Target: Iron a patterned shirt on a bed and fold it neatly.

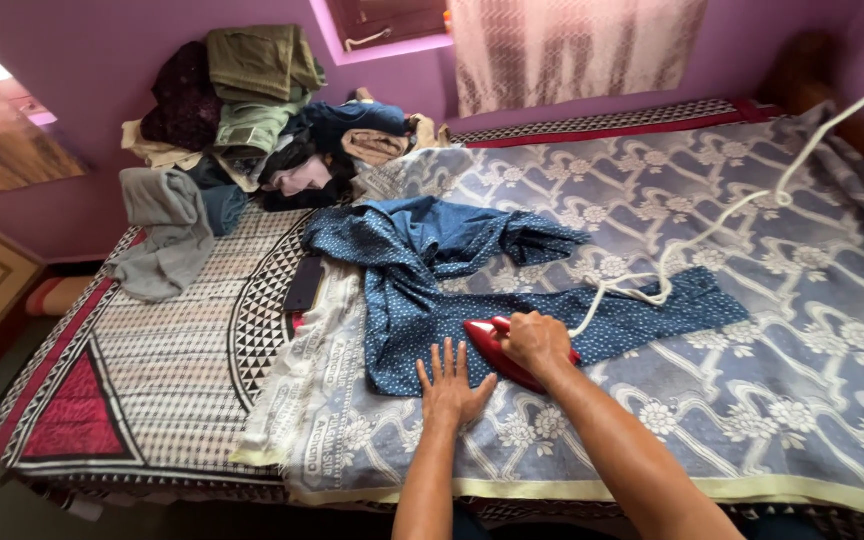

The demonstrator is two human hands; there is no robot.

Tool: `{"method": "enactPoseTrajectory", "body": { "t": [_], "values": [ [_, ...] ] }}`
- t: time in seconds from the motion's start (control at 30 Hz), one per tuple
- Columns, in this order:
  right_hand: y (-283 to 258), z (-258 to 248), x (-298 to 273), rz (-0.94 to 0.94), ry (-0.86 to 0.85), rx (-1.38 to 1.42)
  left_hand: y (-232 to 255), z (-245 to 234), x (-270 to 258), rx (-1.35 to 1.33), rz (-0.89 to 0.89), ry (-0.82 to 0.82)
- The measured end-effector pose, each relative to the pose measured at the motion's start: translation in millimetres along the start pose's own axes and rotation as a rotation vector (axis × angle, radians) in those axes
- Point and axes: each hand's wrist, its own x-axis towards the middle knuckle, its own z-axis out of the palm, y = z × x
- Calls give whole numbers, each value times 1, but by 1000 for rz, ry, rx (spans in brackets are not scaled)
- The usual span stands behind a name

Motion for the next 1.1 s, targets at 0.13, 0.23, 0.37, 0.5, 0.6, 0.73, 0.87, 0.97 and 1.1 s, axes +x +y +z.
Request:
{"method": "enactPoseTrajectory", "body": {
  "t": [0.13, 0.23, 0.37, 0.5, 0.6, 0.73, 0.87, 0.97, 1.1],
  "values": [
    [5, 2, -8, -31, 15, -33, 2, -3, -1, 18, 9, -4],
    [12, 3, -9, -102, 14, -19, 1, -3, 0, 25, -15, -52],
    [22, -10, -7, -215, -40, -128, -3, 1, 2, 13, -13, -35],
    [38, -36, -5, -269, -171, -268, -9, 12, 7, -4, 6, -2],
    [61, -46, 6, -202, -289, -294, -6, 6, 5, 4, -10, -24],
    [106, -38, 17, -279, -209, -283, -7, 8, 7, 0, -11, -36],
    [126, -43, 15, -399, -147, -298, -5, 6, 5, 9, -16, 4],
    [147, -26, 27, -385, -173, -156, 12, -10, 2, 44, -51, 10],
    [114, -61, -7, -183, -340, 75, 21, 30, 43, 138, -76, 100]
  ]
}}
